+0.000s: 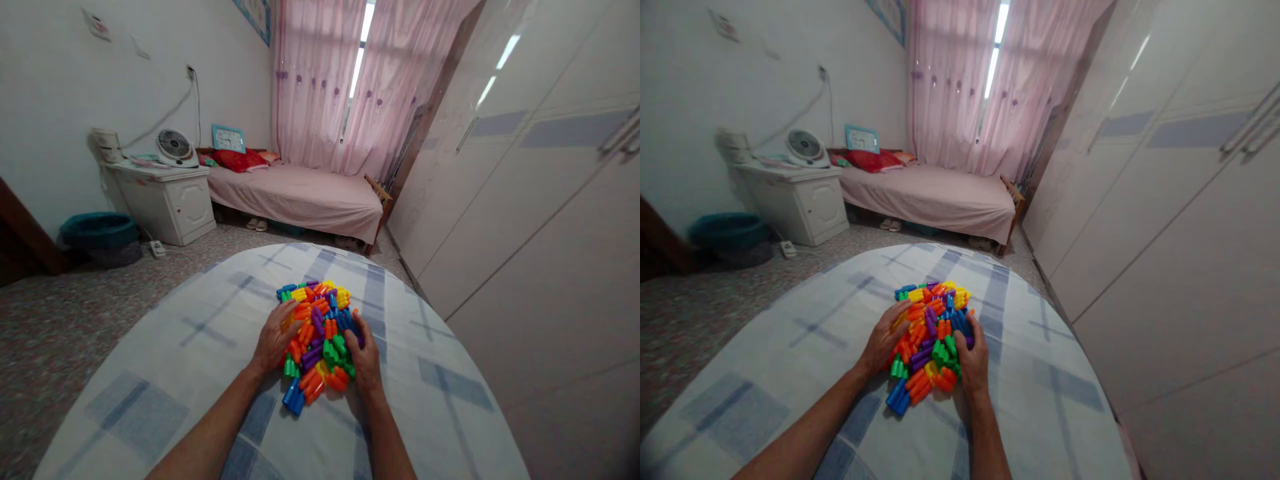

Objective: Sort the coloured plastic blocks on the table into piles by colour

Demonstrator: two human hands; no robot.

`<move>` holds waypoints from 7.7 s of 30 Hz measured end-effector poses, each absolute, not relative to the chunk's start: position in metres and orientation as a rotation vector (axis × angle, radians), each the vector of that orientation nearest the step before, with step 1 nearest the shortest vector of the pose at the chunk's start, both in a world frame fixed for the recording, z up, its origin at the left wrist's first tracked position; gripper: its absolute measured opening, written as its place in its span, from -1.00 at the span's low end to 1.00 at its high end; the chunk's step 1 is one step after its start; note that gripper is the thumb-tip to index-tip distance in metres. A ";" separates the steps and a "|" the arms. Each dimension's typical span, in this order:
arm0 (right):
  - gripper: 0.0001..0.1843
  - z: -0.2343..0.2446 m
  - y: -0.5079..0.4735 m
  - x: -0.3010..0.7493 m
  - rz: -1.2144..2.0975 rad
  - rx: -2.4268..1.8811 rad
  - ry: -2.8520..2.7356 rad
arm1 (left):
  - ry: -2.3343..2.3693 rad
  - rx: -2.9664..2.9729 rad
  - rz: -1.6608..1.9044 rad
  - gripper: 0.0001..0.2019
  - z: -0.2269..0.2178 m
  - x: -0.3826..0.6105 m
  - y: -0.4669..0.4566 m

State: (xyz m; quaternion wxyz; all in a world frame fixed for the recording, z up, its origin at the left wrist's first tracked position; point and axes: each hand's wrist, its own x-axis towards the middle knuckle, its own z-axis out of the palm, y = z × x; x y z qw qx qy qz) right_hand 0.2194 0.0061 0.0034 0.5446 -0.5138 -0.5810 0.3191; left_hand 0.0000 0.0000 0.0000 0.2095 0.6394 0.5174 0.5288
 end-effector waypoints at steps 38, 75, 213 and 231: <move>-0.39 -0.010 0.011 0.221 0.519 -1.406 -1.410 | 1.452 2.177 1.370 -0.62 0.026 0.021 -0.016; -0.39 -0.009 0.014 0.232 0.563 -1.443 -1.288 | 1.922 1.682 1.455 -0.60 -0.002 -0.029 0.013; -0.44 -0.008 0.005 0.215 0.636 -1.503 -1.492 | 1.533 1.691 1.285 -0.54 -0.009 -0.006 0.013; -0.55 -0.006 0.005 0.217 0.617 -1.452 -1.472 | 1.096 1.984 1.281 -0.74 0.024 0.040 -0.020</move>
